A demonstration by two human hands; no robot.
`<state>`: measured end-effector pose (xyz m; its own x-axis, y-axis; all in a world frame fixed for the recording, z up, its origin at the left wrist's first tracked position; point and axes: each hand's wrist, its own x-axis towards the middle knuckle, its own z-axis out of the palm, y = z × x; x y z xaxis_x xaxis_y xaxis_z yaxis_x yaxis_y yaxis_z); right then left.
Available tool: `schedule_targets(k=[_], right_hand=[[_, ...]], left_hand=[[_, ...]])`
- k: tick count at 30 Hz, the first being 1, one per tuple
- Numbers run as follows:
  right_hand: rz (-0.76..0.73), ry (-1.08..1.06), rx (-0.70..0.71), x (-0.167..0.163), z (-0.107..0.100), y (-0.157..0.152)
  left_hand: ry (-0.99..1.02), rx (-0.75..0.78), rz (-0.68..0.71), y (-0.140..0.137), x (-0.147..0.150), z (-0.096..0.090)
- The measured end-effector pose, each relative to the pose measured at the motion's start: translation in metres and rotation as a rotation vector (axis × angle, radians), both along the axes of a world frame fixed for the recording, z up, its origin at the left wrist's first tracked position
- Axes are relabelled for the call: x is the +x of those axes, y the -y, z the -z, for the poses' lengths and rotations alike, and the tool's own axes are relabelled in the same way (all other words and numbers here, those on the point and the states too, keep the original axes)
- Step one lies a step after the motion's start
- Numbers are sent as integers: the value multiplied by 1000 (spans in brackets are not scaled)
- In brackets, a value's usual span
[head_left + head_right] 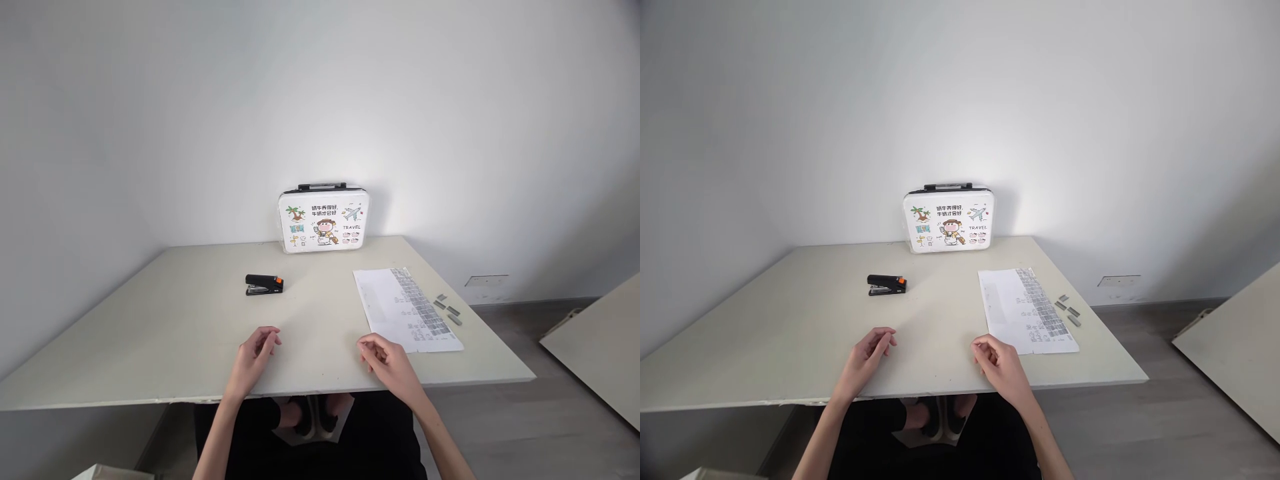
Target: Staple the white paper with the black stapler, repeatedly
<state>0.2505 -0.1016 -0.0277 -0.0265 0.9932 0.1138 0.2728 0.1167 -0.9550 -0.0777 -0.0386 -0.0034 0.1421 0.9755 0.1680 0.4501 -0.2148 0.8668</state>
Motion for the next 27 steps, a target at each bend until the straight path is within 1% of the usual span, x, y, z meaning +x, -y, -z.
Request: schedule_targets(k=[6,15,27], right_hand=[[-12,0,-19,-1,0,0],[-34,18,-3,-3,-3,1],[-32,33,6,-3,-2,1]], left_hand=[[9,0,-1,0,-1,2],[-1,14,-1,1,-5,4],[-6,26,-3,3,-3,2]])
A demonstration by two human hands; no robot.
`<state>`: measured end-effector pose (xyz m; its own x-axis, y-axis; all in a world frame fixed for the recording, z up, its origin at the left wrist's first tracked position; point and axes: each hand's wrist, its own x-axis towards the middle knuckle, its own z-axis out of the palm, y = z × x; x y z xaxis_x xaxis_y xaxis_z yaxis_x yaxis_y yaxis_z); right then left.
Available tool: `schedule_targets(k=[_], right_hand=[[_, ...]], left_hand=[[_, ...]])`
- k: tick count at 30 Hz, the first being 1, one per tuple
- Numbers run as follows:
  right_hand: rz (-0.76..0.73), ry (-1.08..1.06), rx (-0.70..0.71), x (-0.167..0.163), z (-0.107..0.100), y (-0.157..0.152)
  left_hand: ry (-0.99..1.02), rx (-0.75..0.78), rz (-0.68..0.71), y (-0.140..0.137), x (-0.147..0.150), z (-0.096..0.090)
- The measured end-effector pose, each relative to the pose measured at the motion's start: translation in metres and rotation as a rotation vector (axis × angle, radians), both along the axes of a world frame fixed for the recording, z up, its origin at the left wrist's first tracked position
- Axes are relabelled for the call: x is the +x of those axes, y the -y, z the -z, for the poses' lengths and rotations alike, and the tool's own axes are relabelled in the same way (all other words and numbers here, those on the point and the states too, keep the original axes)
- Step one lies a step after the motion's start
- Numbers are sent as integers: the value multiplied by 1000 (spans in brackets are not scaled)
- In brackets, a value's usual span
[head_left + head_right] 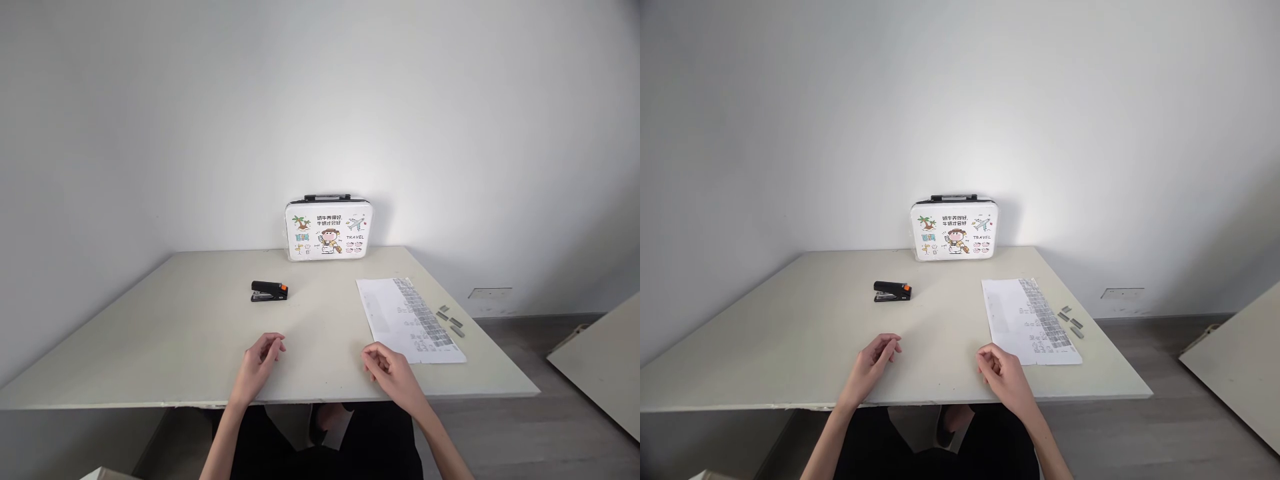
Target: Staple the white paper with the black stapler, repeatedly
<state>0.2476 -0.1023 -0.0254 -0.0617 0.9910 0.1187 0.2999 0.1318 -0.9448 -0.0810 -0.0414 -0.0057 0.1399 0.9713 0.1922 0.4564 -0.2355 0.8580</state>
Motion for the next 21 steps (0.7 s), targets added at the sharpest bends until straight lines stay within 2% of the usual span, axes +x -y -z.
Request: schedule_targets(k=[21], right_hand=[[29,15,2,0,2,0]], left_hand=[[15,-5,-11,0,-1,3]])
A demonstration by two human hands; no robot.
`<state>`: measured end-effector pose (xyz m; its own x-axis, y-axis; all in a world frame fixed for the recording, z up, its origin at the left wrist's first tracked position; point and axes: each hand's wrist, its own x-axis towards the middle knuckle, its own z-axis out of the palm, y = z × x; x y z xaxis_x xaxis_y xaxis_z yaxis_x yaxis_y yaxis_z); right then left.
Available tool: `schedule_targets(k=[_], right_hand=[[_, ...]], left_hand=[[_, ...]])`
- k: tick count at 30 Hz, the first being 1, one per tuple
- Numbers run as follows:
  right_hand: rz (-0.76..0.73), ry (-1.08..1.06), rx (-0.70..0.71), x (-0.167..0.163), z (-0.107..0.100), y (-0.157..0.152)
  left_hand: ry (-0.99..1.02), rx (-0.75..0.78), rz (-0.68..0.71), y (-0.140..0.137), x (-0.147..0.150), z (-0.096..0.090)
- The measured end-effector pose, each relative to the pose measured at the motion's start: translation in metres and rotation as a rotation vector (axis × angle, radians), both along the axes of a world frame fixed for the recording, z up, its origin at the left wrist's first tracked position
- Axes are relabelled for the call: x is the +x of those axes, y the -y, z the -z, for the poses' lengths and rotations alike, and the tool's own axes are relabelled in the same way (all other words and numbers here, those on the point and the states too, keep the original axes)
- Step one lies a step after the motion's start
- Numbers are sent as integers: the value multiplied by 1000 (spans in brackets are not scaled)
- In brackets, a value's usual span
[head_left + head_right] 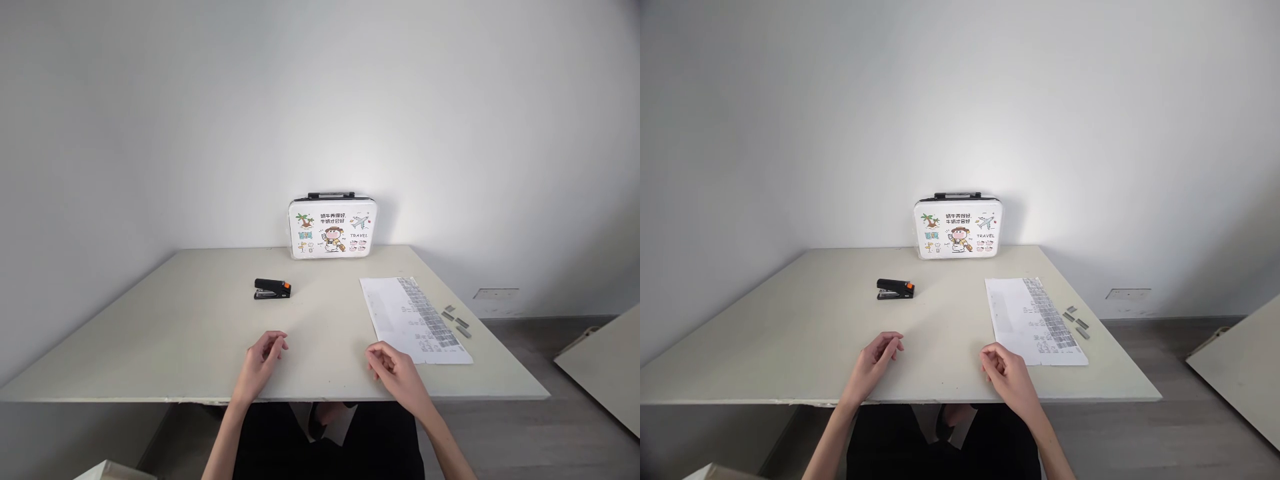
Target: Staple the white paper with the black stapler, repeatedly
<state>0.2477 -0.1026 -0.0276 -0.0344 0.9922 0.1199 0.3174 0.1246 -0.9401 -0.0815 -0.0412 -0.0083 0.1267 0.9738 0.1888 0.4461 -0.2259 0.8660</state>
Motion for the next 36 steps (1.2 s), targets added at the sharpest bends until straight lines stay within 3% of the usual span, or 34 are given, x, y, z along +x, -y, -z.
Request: schedule_targets(k=[22,29,32,36], right_hand=[[33,36,2,0,3,0],[6,-38,-6,5,2,0],[147,53,30,22,1,-1],[378,361,131,61,13,-7]], left_hand=[[-40,-5,-5,3,2,-4],[-22,8,-2,3,2,-2],[-24,9,1,3,3,-3],[-22,18,-4,4,4,-6]])
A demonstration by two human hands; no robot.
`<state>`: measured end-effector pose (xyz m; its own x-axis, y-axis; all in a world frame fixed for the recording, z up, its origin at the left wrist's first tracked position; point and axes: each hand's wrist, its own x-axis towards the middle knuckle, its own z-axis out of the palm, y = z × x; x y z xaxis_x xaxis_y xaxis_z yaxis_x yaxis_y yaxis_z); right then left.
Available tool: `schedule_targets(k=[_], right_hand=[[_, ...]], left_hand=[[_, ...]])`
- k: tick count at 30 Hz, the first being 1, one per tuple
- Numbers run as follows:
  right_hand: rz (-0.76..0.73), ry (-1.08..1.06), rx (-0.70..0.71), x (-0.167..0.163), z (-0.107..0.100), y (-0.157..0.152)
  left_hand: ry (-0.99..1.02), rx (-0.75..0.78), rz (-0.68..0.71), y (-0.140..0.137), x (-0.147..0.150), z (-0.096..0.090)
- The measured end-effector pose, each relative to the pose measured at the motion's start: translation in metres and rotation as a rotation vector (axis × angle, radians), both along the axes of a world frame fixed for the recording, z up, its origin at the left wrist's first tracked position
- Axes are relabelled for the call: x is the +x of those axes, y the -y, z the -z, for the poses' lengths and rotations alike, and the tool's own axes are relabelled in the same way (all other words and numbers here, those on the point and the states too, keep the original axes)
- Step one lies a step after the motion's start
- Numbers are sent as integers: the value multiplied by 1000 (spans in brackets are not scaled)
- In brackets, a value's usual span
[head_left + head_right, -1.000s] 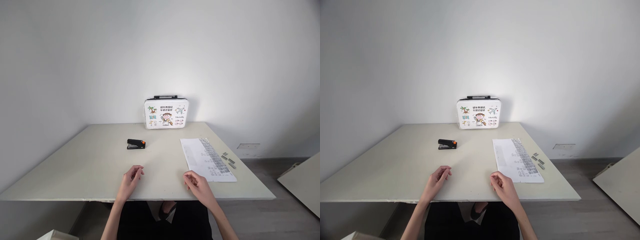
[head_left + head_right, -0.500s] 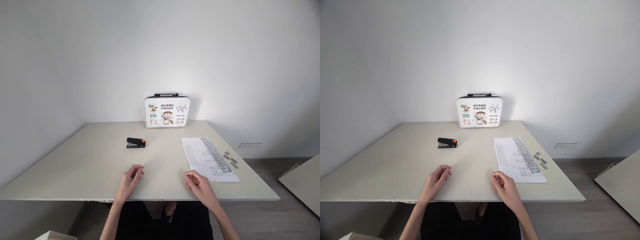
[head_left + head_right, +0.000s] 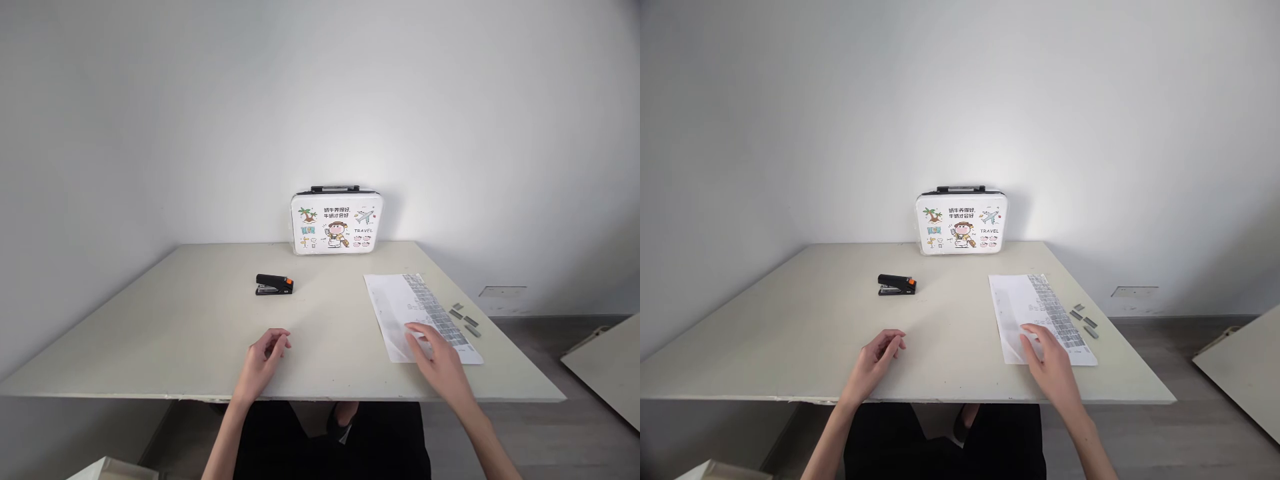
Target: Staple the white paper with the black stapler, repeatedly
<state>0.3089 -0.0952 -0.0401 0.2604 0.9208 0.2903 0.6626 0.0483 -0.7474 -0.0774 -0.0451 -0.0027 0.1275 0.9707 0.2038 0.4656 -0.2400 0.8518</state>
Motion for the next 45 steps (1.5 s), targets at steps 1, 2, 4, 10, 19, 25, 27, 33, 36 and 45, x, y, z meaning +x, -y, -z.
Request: schedule_targets(k=[1,2,4,10,19,25,27,33,36,45], right_hand=[[17,77,7,10,6,-2],[27,148,2,19,13,-3],[30,268,-40,31,27,-5],[-19,480,-154,26,48,1],[-206,442,-82,-56,29,28],[-368,356,-97,-131,0,42],[-441,257,-109,-144,-14,45],[-396,20,-92,-95,-26,30],[-240,-2,-59,-40,-13,10],[-41,-98,-113,25,15,-11]], left_hand=[[2,2,-1,0,0,0],[2,1,-2,0,0,-1],[-1,-5,-1,0,0,0],[-18,-11,3,-1,-3,4],[-57,6,6,-2,-3,5],[-219,226,44,-6,-3,10],[-304,311,81,-8,-3,15],[-657,251,162,-10,-11,22],[-738,221,191,-13,-31,18],[-676,211,124,-25,-100,7]])
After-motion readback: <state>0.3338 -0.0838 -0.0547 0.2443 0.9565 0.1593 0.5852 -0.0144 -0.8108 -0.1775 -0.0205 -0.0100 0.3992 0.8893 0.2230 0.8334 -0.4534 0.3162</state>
